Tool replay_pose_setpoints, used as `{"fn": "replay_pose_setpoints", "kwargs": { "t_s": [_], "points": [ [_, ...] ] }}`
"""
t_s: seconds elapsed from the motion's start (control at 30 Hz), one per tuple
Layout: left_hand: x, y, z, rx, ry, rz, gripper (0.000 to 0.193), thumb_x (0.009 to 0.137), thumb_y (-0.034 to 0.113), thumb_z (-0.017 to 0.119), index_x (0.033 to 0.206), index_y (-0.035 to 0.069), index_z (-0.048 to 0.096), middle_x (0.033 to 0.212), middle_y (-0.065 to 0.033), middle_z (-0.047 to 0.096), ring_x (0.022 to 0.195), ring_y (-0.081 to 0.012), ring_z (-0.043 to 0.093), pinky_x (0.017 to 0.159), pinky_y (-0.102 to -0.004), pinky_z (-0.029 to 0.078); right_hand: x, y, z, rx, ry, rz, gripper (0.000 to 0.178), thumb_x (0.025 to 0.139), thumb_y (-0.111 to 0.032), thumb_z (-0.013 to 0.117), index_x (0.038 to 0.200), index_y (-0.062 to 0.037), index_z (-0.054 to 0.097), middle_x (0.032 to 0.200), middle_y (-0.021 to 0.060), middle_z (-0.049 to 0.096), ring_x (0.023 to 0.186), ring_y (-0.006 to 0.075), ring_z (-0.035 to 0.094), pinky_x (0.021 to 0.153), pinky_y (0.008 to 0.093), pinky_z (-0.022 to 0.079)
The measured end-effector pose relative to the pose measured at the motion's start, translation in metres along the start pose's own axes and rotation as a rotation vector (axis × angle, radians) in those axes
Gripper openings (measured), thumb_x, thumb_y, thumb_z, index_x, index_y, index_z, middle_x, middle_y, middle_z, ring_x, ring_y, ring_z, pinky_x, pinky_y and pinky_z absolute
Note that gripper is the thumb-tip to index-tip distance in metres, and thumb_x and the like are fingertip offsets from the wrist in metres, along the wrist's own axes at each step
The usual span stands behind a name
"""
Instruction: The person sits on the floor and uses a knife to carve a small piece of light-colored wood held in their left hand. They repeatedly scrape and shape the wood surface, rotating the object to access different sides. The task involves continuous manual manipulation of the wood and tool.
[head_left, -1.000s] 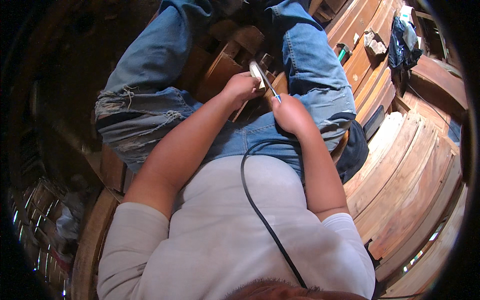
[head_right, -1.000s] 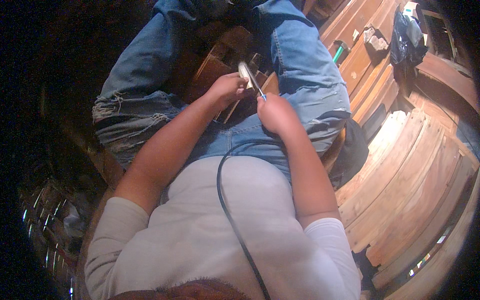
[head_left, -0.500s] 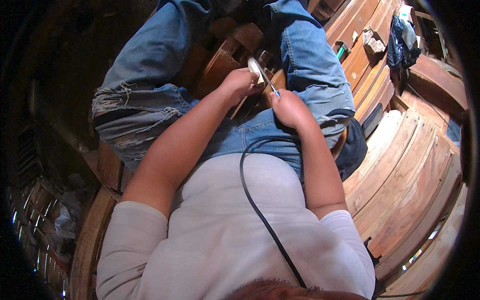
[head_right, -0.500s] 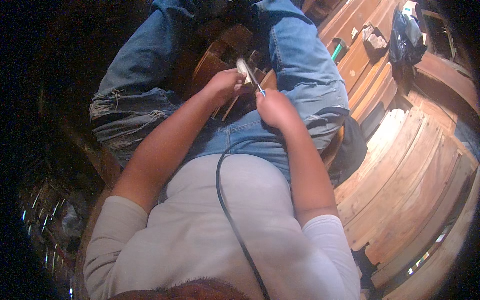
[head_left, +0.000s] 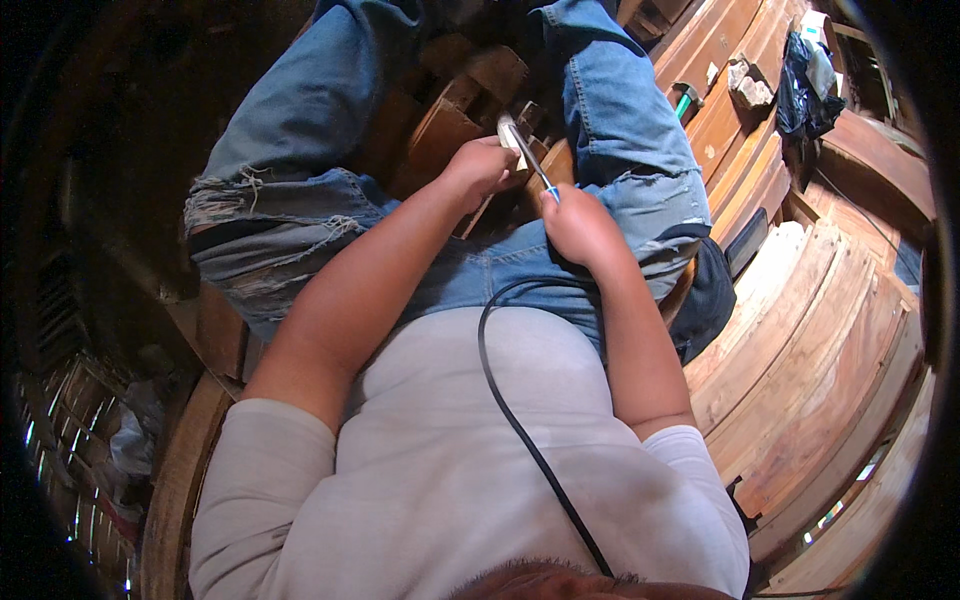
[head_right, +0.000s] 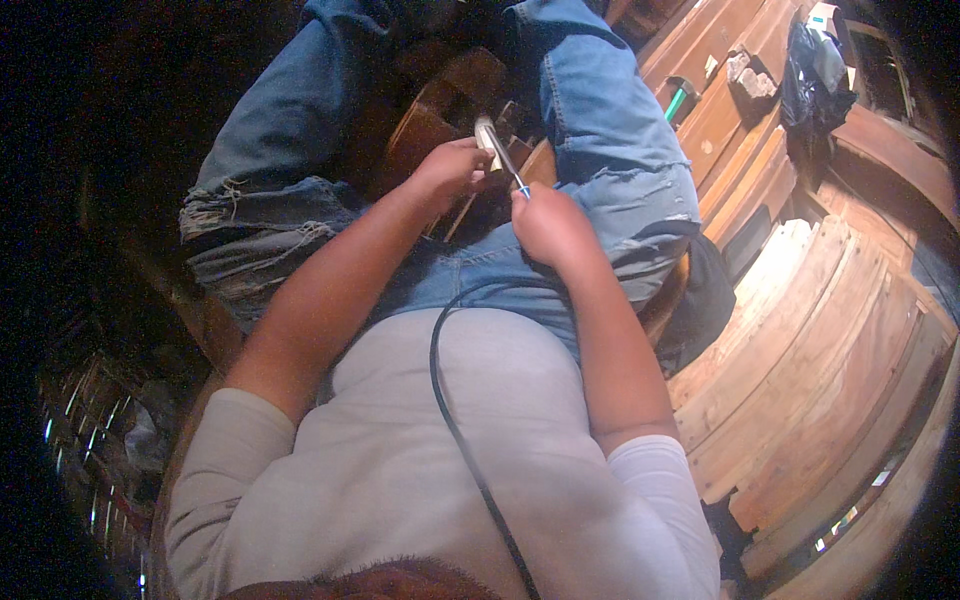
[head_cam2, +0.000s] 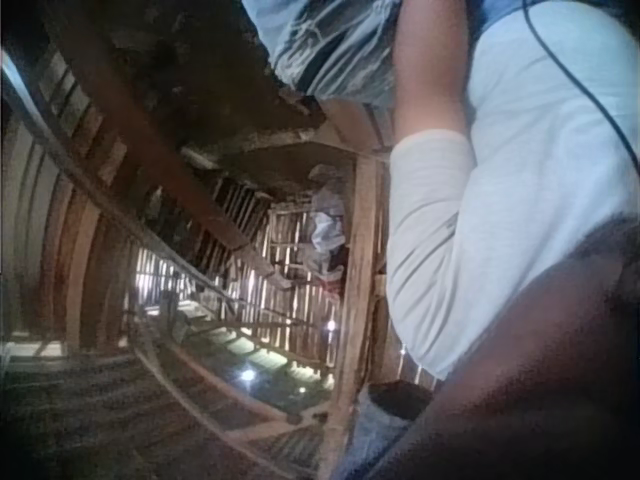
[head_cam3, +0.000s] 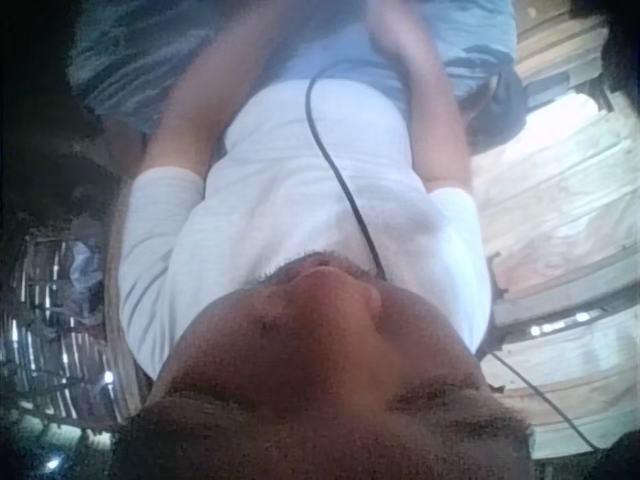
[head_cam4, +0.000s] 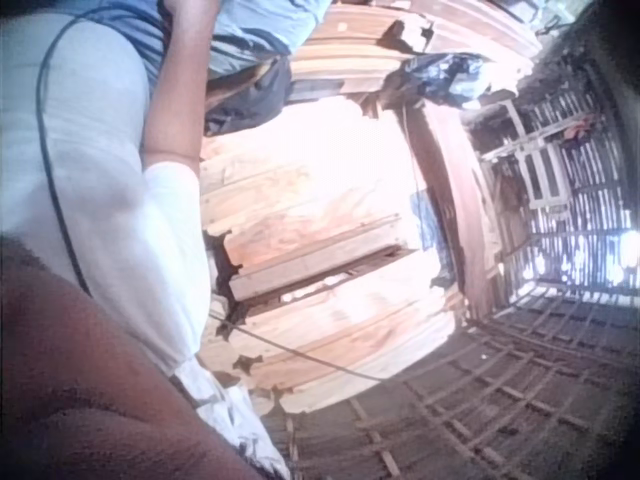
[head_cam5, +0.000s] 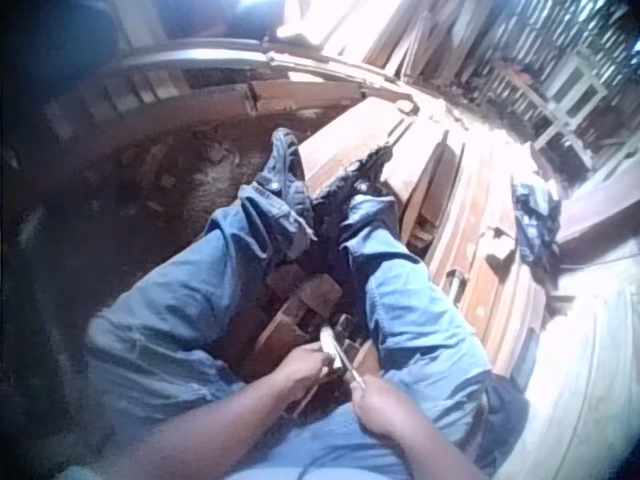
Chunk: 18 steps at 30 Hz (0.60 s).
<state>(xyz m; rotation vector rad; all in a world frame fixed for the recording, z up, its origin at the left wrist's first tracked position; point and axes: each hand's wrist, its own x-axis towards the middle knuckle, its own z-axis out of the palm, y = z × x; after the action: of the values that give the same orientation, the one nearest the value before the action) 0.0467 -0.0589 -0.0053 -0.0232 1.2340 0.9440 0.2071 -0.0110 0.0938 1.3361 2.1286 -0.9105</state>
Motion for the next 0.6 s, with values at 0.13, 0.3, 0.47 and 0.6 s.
{"fn": "replay_pose_setpoints", "kwargs": {
  "t_s": [0.13,0.3,0.47,0.6],
  "points": [
    [-0.004,0.005,0.004,-0.029,0.032,-0.02,0.014,0.101,0.014,0.059,0.112,0.009,0.066,0.084,0.0029,0.053,0.07,-0.0094,0.051,0.067,-0.0248,0.05,0.013,-0.001,0.002,0.012,0.012,0.0,0.041,0.104,-0.032,0.046,0.1,0.0032,0.067,0.101,0.0311,0.069,0.098,0.049,0.065,0.088,0.0564,0.051],
    [-0.002,0.005,0.005,-0.053,0.022,0.018,0.013,0.101,0.014,0.06,0.11,0.007,0.064,0.086,0.0025,0.052,0.072,-0.0086,0.052,0.074,-0.026,0.056,-0.002,-0.005,0.004,0.004,0.063,0.032,0.039,0.104,-0.031,0.048,0.099,0.0028,0.067,0.1,0.0304,0.069,0.098,0.0485,0.066,0.088,0.056,0.051],
    [-0.011,0.012,0.005,-0.001,-0.019,0.011,0.015,0.101,0.015,0.06,0.113,0.005,0.063,0.088,0.0014,0.053,0.077,-0.0104,0.056,0.08,-0.028,0.059,0.0,-0.007,0.006,0.008,0.088,0.045,0.04,0.104,-0.031,0.047,0.099,0.0026,0.067,0.1,0.0304,0.069,0.097,0.0481,0.066,0.087,0.0552,0.051],
    [-0.002,0.008,0.004,-0.074,-0.019,0.018,0.014,0.101,0.014,0.061,0.113,0.007,0.063,0.086,0.0013,0.055,0.075,-0.0088,0.055,0.07,-0.0253,0.054,0.01,-0.007,0.006,-0.011,0.053,0.031,0.039,0.104,-0.03,0.047,0.101,0.0031,0.068,0.101,0.0309,0.069,0.099,0.0478,0.066,0.088,0.055,0.051]
  ]
}}
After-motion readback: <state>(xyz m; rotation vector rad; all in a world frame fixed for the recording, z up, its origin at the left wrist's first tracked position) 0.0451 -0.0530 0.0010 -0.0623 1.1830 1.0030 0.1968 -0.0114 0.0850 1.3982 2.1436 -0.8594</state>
